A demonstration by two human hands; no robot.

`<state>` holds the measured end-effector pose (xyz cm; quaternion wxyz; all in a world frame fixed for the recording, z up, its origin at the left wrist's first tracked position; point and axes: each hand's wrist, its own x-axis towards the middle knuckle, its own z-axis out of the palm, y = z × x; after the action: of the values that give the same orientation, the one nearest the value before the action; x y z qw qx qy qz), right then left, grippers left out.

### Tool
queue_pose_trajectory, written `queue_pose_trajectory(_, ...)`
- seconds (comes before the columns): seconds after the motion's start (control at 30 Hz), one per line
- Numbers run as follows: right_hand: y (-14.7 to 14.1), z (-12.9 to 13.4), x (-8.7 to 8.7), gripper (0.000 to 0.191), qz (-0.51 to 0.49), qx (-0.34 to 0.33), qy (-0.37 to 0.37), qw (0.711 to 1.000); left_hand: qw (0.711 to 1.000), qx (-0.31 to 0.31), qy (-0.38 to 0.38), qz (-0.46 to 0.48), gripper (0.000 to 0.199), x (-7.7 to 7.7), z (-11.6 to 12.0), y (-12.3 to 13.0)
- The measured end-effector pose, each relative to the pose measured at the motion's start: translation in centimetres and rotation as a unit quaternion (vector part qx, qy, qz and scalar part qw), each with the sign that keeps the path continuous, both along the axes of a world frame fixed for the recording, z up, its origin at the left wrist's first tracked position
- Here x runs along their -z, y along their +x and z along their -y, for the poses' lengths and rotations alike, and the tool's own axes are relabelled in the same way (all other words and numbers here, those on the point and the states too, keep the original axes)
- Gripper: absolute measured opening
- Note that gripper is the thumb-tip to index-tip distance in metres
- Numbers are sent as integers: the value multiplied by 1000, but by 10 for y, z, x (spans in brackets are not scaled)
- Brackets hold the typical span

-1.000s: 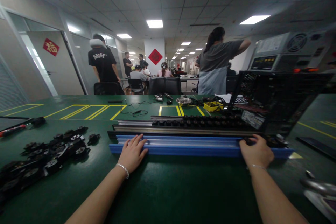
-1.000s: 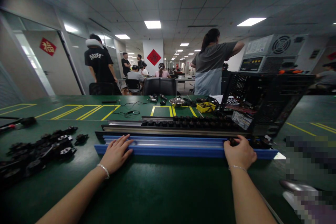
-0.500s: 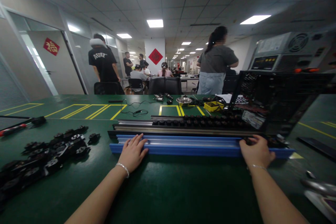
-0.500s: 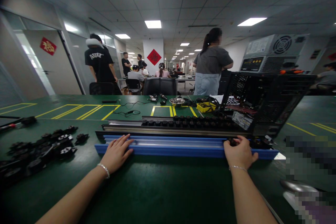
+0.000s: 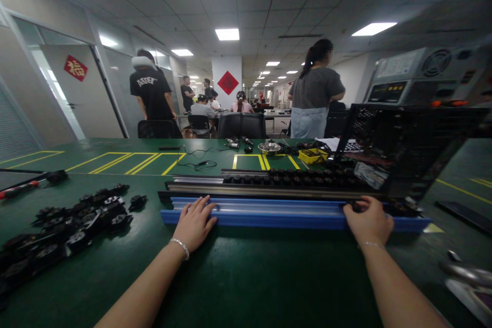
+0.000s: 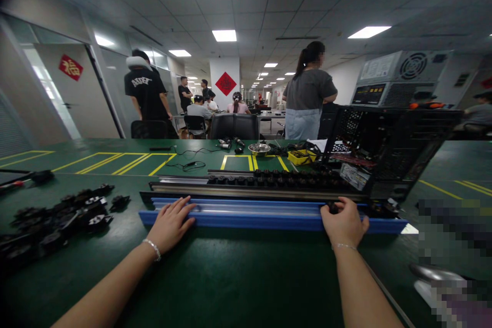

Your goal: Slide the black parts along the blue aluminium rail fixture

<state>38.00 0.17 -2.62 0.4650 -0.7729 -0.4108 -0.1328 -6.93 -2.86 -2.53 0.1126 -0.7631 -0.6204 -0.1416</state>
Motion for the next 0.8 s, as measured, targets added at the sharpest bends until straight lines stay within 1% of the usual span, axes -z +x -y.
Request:
queue_pose_trajectory(0.2,-1,-1,1,39,5,-3,-2,1000,1000,5,6,8,39,0,0,0)
queue_pose_trajectory(0.53,-7,-1,1,38,26,-31,-1,999,1000,3,8,15,39,1,0,0)
queue_pose_trajectory(0.8,-15,0,-3,45,44,-62,3,997,1000,5,3,13,39,1,-1,-1)
